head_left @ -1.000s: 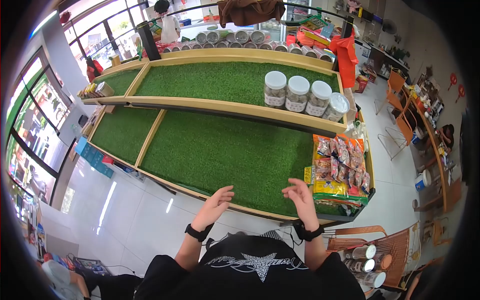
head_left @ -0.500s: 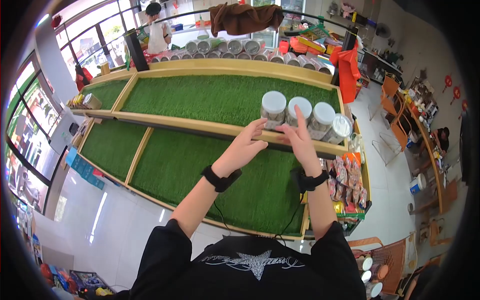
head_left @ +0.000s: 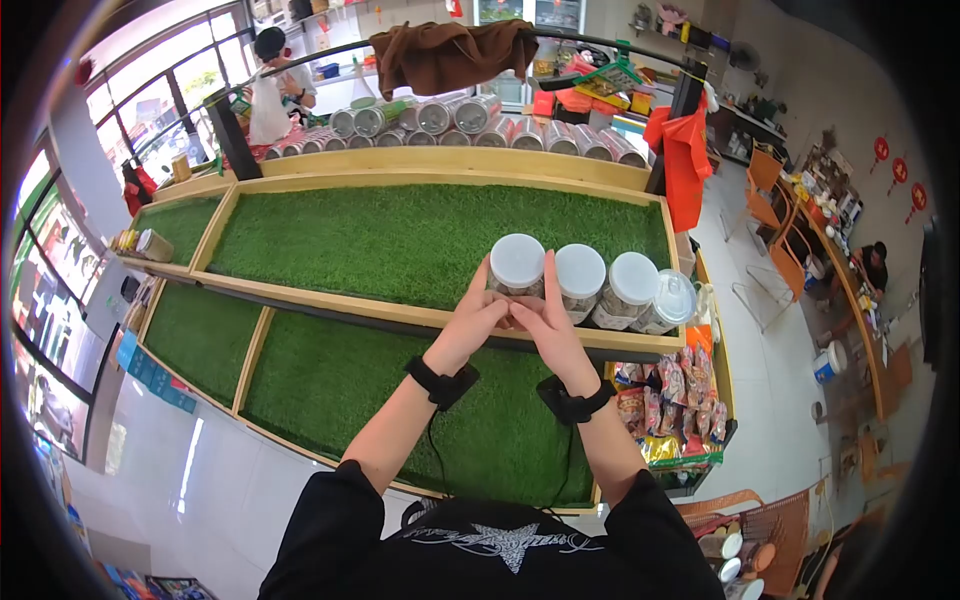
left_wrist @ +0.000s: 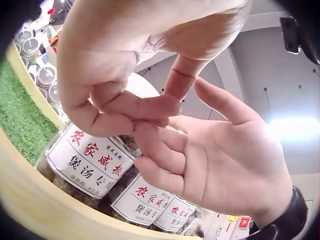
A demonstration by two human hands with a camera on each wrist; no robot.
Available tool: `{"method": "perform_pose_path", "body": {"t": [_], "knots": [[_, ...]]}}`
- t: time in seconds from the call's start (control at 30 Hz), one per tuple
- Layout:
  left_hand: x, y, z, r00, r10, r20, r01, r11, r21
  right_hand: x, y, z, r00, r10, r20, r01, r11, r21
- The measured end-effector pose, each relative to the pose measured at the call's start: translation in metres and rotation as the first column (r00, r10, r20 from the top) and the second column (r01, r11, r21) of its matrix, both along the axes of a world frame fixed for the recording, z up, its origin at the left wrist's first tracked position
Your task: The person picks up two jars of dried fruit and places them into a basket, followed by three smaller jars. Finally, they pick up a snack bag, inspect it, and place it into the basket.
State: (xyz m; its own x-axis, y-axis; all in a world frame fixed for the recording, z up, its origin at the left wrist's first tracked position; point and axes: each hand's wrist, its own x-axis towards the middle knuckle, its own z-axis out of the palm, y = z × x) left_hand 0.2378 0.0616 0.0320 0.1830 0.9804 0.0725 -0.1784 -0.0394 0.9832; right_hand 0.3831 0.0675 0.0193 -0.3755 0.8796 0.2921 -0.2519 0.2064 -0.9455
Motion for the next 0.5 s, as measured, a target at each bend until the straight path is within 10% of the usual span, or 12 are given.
{"method": "perform_pose_path", "body": {"t": [0.5], "knots": [[-0.040, -0.047, -0.010, 0.964, -0.262, 0.049, 0.263, 0.965, -0.022, -0.040, -0.064, -0.013, 0.896, -0.432, -0.105, 0.420, 0.900, -0.117]]}}
